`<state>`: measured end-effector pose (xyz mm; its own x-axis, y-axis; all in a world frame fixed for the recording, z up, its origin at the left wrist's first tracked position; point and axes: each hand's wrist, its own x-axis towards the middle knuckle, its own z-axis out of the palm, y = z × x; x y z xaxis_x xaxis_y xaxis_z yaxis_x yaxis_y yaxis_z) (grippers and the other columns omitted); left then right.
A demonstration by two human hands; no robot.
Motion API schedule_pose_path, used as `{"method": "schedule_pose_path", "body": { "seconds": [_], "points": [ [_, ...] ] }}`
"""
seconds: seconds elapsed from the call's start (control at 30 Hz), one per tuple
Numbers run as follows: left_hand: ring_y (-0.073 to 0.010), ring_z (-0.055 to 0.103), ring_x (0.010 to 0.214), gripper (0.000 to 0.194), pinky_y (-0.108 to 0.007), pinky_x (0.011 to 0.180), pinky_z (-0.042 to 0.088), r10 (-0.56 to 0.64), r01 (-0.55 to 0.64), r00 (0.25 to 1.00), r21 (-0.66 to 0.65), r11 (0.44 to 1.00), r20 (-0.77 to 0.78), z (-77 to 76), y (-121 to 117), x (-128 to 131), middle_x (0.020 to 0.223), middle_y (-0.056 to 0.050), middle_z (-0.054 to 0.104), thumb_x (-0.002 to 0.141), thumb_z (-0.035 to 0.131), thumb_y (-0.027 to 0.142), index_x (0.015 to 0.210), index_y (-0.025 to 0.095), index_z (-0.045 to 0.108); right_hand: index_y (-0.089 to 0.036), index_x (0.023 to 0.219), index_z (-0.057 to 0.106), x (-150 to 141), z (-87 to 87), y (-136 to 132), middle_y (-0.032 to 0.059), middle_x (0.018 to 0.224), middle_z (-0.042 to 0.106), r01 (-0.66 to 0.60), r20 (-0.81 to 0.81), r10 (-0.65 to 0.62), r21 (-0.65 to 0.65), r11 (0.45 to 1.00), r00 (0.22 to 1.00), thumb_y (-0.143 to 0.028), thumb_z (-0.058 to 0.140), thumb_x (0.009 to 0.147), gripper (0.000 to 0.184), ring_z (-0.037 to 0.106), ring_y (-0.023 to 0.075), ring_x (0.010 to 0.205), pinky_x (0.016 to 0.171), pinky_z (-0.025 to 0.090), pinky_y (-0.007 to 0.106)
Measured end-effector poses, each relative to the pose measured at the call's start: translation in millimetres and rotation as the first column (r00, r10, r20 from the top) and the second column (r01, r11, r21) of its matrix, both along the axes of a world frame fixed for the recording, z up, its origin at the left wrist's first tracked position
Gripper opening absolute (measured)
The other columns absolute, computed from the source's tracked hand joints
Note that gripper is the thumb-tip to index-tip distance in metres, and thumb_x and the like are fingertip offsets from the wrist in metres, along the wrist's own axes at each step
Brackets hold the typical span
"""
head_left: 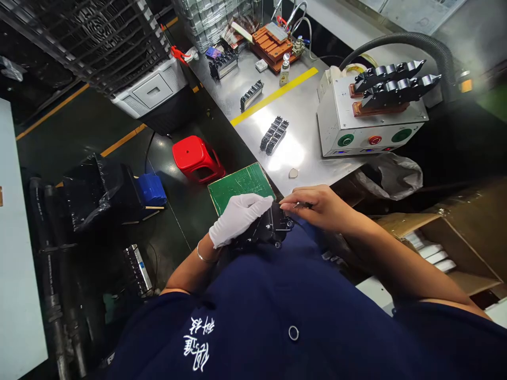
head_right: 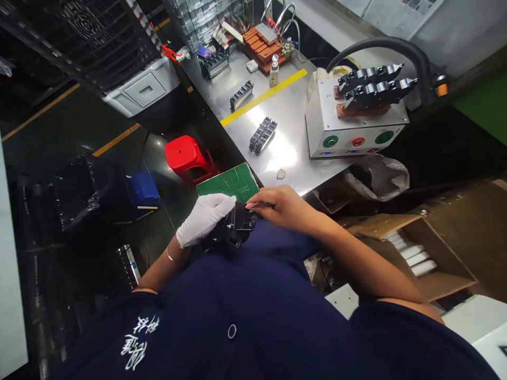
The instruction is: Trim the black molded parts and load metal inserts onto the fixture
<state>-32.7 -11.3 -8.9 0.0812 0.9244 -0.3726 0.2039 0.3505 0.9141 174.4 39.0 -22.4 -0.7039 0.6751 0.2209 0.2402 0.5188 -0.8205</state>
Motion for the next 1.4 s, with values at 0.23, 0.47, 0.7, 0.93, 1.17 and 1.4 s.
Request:
{"method": "schedule_pose_path", "body": {
  "seconds": [0.23, 0.47, 0.7, 0.93, 1.17, 1.4],
  "points": [
    [-0.0109, 0.049, 0.059, 0.047, -0.023, 0.055, 0.042, -0.084, 0.080, 0.994, 0.067, 0.995, 0.065, -2.8, 2.1, 0.4, 0.061, -0.002, 0.060, 0.074, 0.066, 0.059, 0.063, 0.013, 0.067, -0.017, 0.085, 0.069, -6.8, -13.7, 7.7, 0.0032, 0.073, 0.069, 0.128, 0.071, -0.119, -0.136, 0.982, 0.990, -0.035, 0.059, 0.088, 0.021, 0.061, 0.0135, 0.065, 0.060, 0.046, 0.025],
    [-0.0124, 0.054, 0.062, 0.038, -0.023, 0.058, 0.045, 0.098, -0.093, 0.995, 0.183, 0.979, -0.016, -10.6, 2.0, -0.8, 0.063, -0.002, 0.065, 0.075, 0.068, 0.051, 0.062, 0.015, 0.070, -0.018, 0.070, 0.053, -9.8, -10.3, -7.7, -0.0017, 0.062, 0.052, 0.151, -0.050, -0.173, -0.293, 0.944, 0.984, -0.038, 0.039, 0.098, 0.038, 0.046, 0.0085, 0.055, 0.052, 0.038, 0.022],
    [-0.0118, 0.056, 0.061, 0.034, -0.023, 0.058, 0.046, 0.154, -0.150, 0.988, 0.220, 0.964, 0.001, -17.2, -0.5, -1.8, 0.063, -0.001, 0.065, 0.077, 0.068, 0.046, 0.063, 0.016, 0.069, -0.018, 0.058, 0.044, -12.9, -7.3, -15.6, -0.0045, 0.052, 0.044, 0.140, -0.109, -0.159, -0.168, 0.976, 0.981, -0.031, 0.047, 0.096, 0.040, 0.036, 0.0062, 0.048, 0.047, 0.029, 0.022],
    [-0.0123, 0.055, 0.060, 0.033, -0.023, 0.056, 0.046, 0.150, -0.147, 0.989, 0.234, 0.961, 0.006, -14.2, -0.7, -0.6, 0.062, -0.002, 0.065, 0.076, 0.069, 0.045, 0.060, 0.016, 0.068, -0.018, 0.057, 0.044, -13.2, -5.7, -13.8, -0.0048, 0.051, 0.042, 0.142, -0.101, -0.159, -0.161, 0.977, 0.982, -0.029, 0.048, 0.096, 0.040, 0.034, 0.0060, 0.048, 0.046, 0.028, 0.022],
    [-0.0123, 0.055, 0.061, 0.037, -0.023, 0.057, 0.046, 0.169, -0.172, 0.985, 0.196, 0.965, 0.032, -15.1, -0.9, 2.2, 0.063, -0.002, 0.066, 0.075, 0.069, 0.049, 0.060, 0.015, 0.069, -0.019, 0.058, 0.040, -10.6, -4.2, -11.7, -0.0056, 0.053, 0.036, 0.081, -0.151, -0.094, -0.092, 0.992, 0.984, -0.025, 0.049, 0.095, 0.038, 0.032, 0.0057, 0.048, 0.046, 0.027, 0.022],
    [-0.0111, 0.052, 0.059, 0.037, -0.023, 0.056, 0.043, 0.173, -0.179, 0.984, 0.163, 0.970, 0.053, -14.7, 1.0, 3.4, 0.061, -0.002, 0.063, 0.073, 0.071, 0.050, 0.059, 0.015, 0.067, -0.019, 0.056, 0.039, -4.5, -3.8, -7.4, -0.0054, 0.052, 0.035, -0.055, -0.137, 0.028, -0.198, 0.979, 0.990, -0.029, 0.048, 0.096, 0.043, 0.031, 0.0061, 0.048, 0.048, 0.028, 0.023]
  ]
}}
